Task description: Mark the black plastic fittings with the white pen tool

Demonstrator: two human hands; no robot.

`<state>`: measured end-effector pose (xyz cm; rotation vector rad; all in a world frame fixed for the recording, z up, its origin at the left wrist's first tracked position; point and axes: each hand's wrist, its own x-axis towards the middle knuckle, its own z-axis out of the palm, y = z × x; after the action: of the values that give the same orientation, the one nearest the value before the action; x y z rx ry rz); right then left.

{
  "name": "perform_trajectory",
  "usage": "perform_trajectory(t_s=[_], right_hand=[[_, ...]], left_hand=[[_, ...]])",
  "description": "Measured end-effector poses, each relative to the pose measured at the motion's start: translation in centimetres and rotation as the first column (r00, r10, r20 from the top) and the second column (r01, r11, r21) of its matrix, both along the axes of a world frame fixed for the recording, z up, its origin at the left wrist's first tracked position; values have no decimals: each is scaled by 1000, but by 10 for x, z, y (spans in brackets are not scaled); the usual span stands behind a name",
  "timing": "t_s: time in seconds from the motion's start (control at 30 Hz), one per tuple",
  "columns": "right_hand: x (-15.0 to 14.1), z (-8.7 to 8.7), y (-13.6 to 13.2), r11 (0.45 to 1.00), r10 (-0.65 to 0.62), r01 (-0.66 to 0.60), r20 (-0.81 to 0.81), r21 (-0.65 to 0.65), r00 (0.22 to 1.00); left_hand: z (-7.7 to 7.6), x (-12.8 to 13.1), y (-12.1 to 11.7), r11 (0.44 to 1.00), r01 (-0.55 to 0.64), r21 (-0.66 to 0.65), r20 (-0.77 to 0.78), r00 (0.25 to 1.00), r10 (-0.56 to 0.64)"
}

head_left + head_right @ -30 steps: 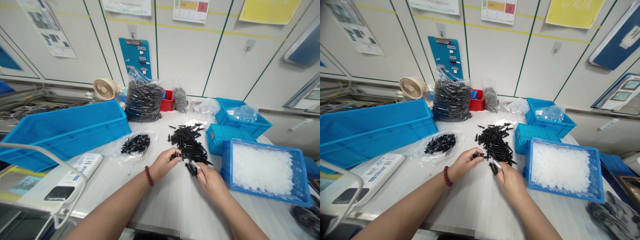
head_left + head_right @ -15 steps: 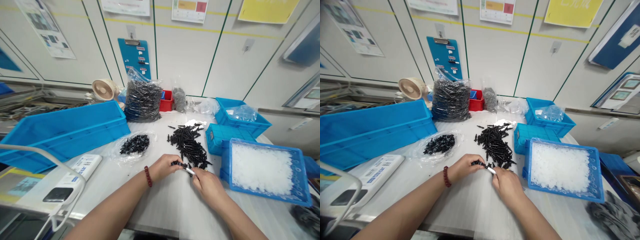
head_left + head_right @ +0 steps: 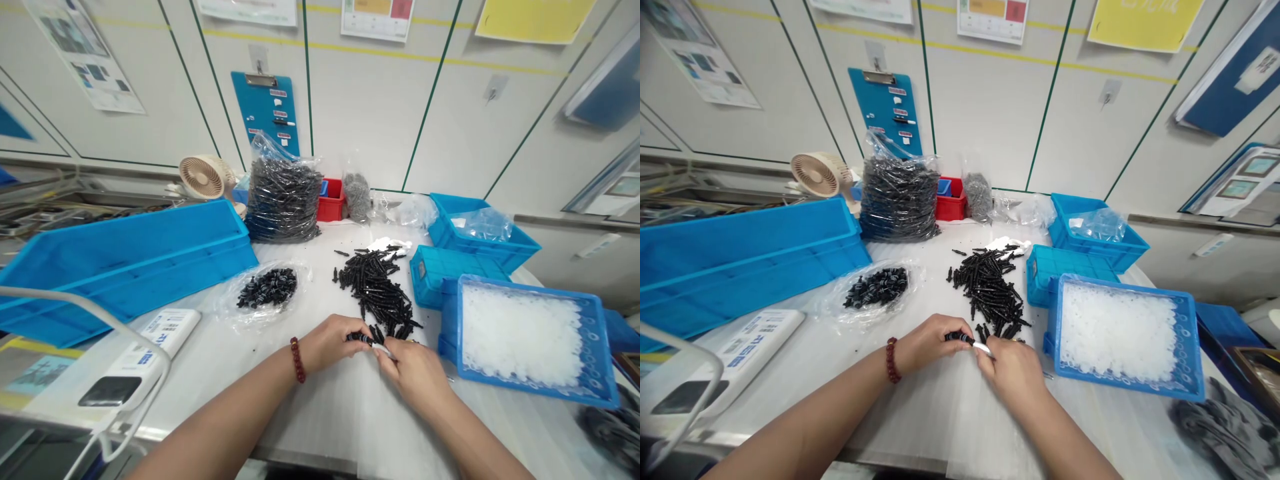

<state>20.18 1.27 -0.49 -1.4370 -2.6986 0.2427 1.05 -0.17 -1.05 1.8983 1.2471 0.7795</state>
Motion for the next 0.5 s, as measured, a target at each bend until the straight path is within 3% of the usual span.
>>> perform_trajectory(t_s=[0.5], right_hand=[[-1, 6, -1, 997, -68, 69, 9, -39, 998]], left_hand=[[8, 1, -2, 994, -14, -105, 32, 999, 18]])
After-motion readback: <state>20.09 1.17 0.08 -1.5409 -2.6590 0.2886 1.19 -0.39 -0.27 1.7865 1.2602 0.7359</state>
